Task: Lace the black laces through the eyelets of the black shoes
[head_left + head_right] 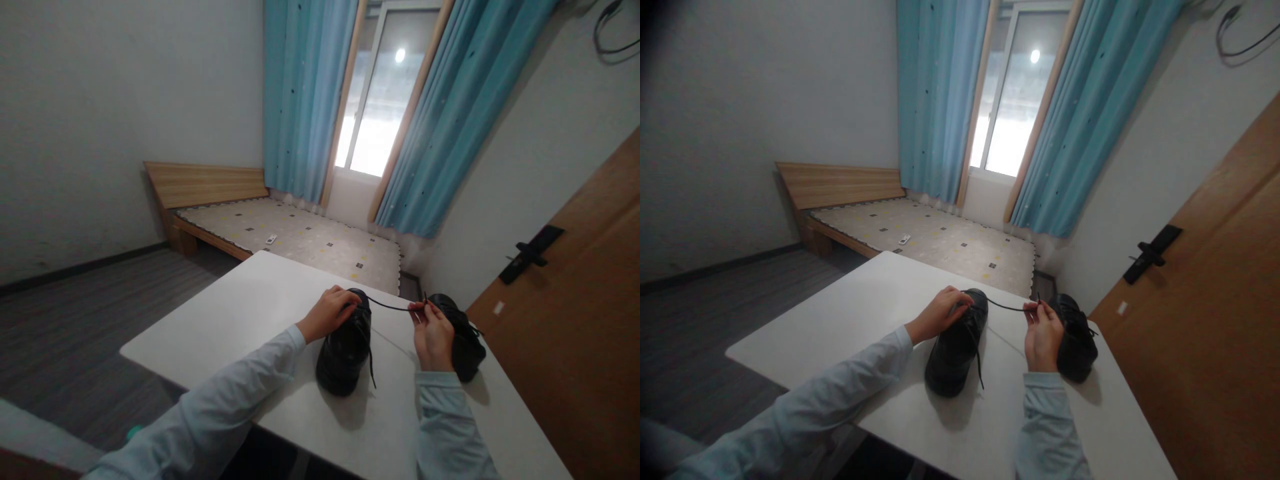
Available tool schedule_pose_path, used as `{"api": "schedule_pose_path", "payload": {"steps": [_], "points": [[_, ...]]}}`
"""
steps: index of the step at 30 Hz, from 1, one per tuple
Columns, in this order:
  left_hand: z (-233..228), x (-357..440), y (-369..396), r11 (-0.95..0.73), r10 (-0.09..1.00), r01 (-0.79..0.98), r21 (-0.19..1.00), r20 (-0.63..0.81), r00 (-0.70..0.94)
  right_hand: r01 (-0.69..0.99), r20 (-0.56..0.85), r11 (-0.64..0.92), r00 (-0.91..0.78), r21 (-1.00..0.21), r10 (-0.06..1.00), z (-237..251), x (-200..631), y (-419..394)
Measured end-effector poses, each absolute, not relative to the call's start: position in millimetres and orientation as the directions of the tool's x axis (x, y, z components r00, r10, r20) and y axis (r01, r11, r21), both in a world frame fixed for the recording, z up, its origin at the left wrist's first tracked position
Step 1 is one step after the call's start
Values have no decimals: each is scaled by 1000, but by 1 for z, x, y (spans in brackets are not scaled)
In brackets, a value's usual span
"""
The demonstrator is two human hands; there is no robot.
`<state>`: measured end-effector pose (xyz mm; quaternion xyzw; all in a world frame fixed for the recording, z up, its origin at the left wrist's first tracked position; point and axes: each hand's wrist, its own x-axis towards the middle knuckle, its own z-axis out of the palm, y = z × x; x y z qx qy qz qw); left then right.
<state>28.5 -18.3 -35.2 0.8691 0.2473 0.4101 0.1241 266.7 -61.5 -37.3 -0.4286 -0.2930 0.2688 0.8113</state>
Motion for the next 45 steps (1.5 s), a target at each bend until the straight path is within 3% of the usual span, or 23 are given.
{"api": "schedule_pose_path", "payload": {"steps": [12,15,18,21,23,33,45], "points": [[-34,28,-18,-870,494,333,365,649,579,-15,310,606,849,-795,428,-5,296,-82],[-35,28,-17,-873,487,328,360,649,585,110,409,531,772,-840,487,2,283,-87],[-35,27,-17,-874,487,327,360,646,588,342,507,375,561,-862,655,-1,272,-86],[-35,27,-17,-873,488,326,363,648,585,559,499,270,308,-784,810,-7,264,-83],[-34,28,-17,-874,486,326,361,654,580,648,472,252,189,-719,861,-11,260,-81],[-37,28,-15,-878,479,308,367,654,585,754,377,233,21,-614,926,-18,247,-78],[-36,27,-15,-865,500,309,395,628,596,783,387,234,10,-577,922,-24,243,-75]]}}
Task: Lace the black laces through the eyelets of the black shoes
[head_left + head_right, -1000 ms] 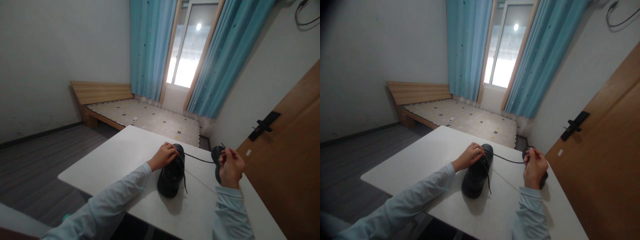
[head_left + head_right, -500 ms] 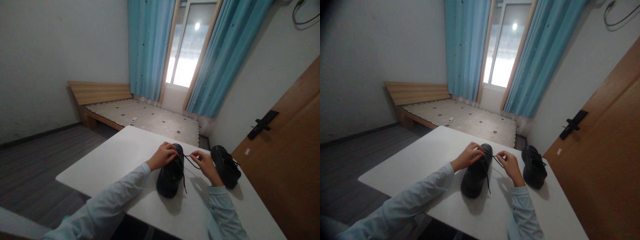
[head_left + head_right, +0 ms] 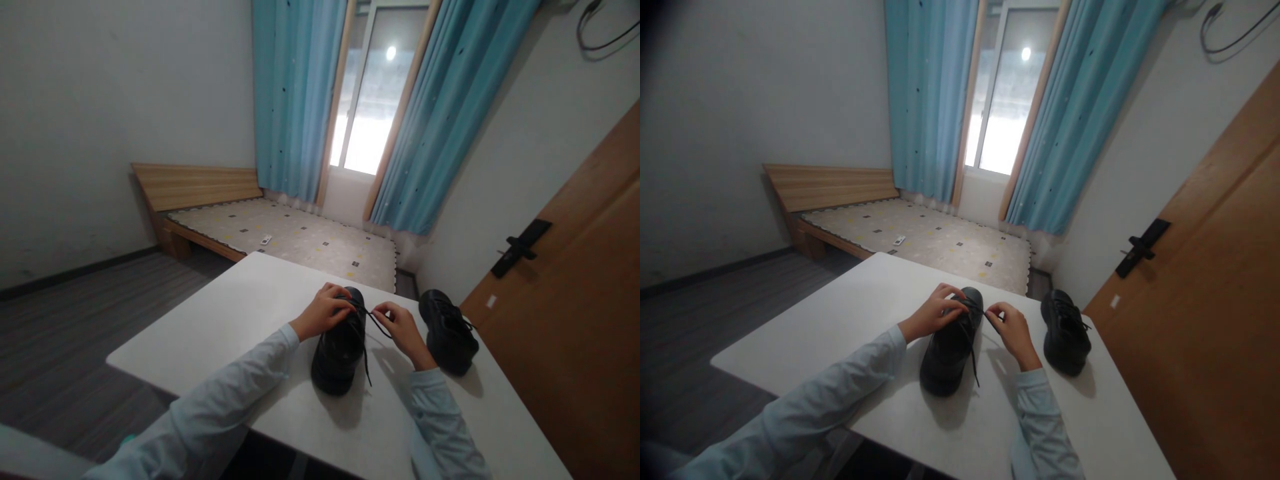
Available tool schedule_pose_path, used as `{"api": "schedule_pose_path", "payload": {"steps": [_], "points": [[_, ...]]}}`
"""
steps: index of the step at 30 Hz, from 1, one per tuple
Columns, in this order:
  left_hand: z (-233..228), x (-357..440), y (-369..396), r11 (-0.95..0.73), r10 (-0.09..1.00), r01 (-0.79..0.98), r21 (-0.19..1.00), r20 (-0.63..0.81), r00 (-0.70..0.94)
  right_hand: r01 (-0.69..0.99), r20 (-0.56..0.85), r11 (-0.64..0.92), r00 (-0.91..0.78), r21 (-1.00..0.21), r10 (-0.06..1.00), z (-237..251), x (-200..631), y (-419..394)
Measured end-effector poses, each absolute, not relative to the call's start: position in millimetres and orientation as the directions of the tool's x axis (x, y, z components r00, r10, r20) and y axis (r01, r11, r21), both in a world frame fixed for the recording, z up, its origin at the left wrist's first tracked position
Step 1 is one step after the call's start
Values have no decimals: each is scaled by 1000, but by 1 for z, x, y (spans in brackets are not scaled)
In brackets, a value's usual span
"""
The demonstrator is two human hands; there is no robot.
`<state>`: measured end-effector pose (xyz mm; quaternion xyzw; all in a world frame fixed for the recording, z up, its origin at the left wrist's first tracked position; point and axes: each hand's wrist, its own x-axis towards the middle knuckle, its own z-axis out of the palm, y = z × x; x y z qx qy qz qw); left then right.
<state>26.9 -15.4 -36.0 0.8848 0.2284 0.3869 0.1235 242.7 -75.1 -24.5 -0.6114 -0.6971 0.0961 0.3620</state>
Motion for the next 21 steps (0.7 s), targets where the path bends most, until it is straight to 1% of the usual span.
{"api": "schedule_pose_path", "payload": {"steps": [6,10,17,21], "points": [[-34,26,-15,-866,498,314,390,610,616,808,409,228,17,-543,912,-24,245,-76],[-33,25,-15,-865,497,315,390,583,642,807,413,235,12,-542,911,-24,244,-77],[-30,27,-14,-841,535,340,421,543,647,812,421,261,-21,-521,907,-30,242,-74],[-27,28,-14,-845,531,358,398,542,652,807,425,265,-19,-528,905,-34,241,-72]]}}
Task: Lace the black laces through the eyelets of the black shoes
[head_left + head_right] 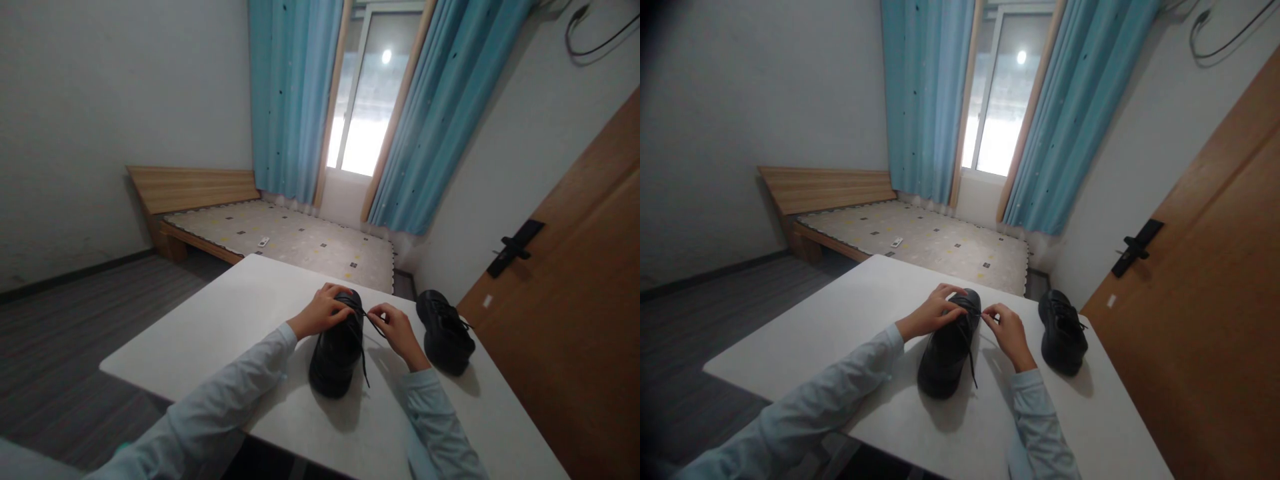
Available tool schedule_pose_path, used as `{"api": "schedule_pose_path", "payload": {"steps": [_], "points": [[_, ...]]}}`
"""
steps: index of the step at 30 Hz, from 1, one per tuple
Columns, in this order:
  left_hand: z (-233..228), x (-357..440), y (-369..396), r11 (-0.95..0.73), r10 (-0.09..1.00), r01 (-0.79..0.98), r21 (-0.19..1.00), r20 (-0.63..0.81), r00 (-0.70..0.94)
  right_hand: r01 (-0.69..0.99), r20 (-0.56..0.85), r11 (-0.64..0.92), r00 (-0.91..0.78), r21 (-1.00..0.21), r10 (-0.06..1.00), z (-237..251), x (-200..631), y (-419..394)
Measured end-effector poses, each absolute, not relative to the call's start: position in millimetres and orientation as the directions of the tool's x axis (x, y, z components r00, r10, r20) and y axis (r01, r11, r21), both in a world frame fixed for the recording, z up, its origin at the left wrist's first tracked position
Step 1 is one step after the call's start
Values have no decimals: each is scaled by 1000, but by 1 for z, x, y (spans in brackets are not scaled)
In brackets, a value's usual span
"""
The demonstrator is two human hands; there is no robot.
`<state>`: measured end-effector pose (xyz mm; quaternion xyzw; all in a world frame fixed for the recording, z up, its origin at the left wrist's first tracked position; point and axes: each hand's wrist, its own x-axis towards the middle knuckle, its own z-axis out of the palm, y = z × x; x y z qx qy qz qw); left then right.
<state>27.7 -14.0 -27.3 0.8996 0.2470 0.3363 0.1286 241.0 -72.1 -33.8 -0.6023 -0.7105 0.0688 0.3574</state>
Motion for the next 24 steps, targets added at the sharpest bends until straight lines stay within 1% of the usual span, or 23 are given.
{"api": "schedule_pose_path", "payload": {"steps": [7,9,16,21,24], "points": [[-22,27,-14,-874,485,393,284,529,697,772,463,306,-18,-557,886,-37,234,-71],[-21,27,-14,-871,491,404,279,513,704,759,475,321,-18,-567,880,-38,231,-72],[-12,30,-8,-857,511,408,316,410,756,717,490,333,13,-612,871,-38,228,-71],[-1,33,-4,-880,461,369,298,354,814,648,448,310,53,-696,893,-42,232,-67],[4,34,-1,-899,416,336,280,309,855,571,388,248,136,-782,912,-47,231,-64]]}}
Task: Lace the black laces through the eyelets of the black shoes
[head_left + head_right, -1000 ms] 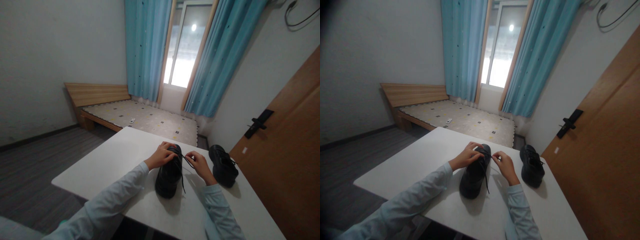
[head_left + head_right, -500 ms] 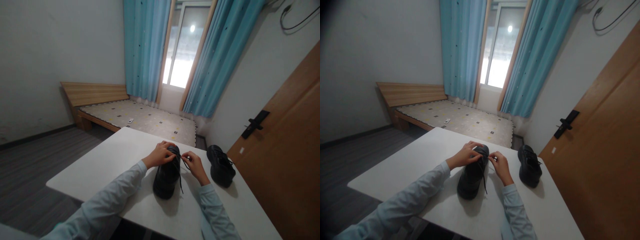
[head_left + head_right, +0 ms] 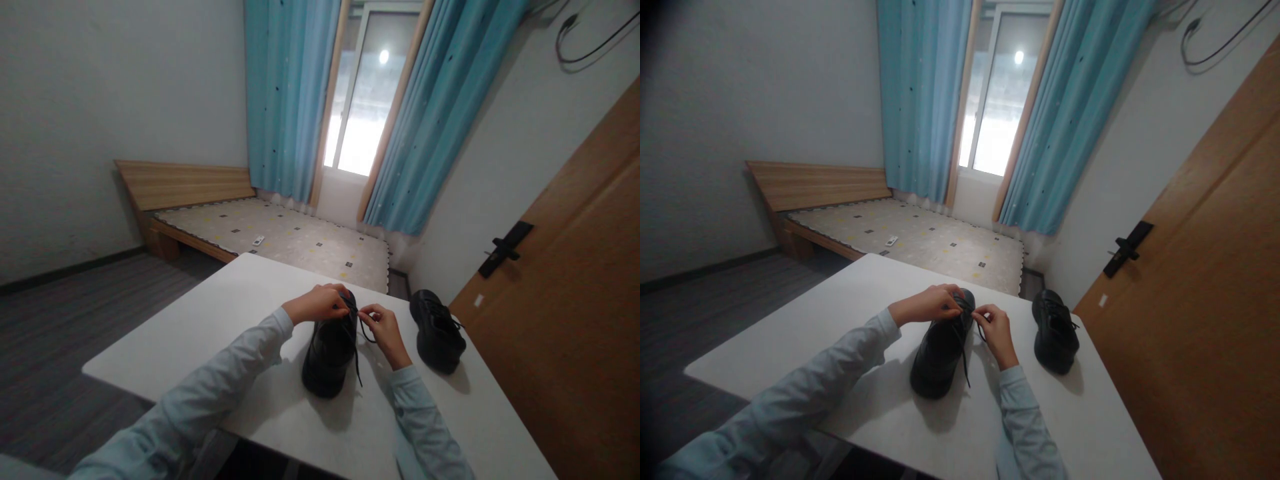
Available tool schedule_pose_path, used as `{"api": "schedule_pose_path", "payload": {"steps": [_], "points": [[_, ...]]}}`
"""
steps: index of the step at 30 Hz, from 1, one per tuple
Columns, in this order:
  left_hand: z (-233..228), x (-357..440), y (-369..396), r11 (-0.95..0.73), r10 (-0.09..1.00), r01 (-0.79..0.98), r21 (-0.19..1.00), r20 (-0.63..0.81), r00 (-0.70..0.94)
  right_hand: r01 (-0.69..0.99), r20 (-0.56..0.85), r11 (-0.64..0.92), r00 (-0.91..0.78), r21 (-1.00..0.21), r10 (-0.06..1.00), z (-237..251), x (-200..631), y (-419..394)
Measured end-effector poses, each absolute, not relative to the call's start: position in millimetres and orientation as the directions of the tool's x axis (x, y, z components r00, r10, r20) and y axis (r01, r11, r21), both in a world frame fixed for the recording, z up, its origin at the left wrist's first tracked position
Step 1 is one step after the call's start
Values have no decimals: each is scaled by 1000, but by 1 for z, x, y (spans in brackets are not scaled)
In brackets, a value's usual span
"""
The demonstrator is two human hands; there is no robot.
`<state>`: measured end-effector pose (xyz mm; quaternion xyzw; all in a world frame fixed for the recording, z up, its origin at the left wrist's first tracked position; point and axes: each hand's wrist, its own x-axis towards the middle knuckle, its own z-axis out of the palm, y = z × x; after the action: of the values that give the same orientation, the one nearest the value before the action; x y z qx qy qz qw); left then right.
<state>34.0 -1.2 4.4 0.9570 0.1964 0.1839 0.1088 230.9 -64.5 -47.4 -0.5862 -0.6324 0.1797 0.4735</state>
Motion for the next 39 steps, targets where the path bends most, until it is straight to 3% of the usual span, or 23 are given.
{"api": "schedule_pose_path", "payload": {"steps": [4,12,18,26,34,39], "points": [[12,37,-1,-927,355,299,228,268,896,445,320,194,227,-874,920,-53,226,-64],[24,40,-9,-913,408,400,80,201,891,272,226,153,263,-950,938,-59,220,-65],[22,43,-13,-868,491,492,61,241,837,381,322,195,307,-904,895,-60,218,-66],[7,46,-5,-883,458,468,43,299,837,535,442,222,328,-815,835,-61,209,-70],[1,47,-5,-882,464,458,109,371,805,713,570,275,209,-645,794,-44,193,-80],[-4,45,-7,-875,477,467,131,400,782,750,592,283,176,-599,787,-41,190,-83]]}}
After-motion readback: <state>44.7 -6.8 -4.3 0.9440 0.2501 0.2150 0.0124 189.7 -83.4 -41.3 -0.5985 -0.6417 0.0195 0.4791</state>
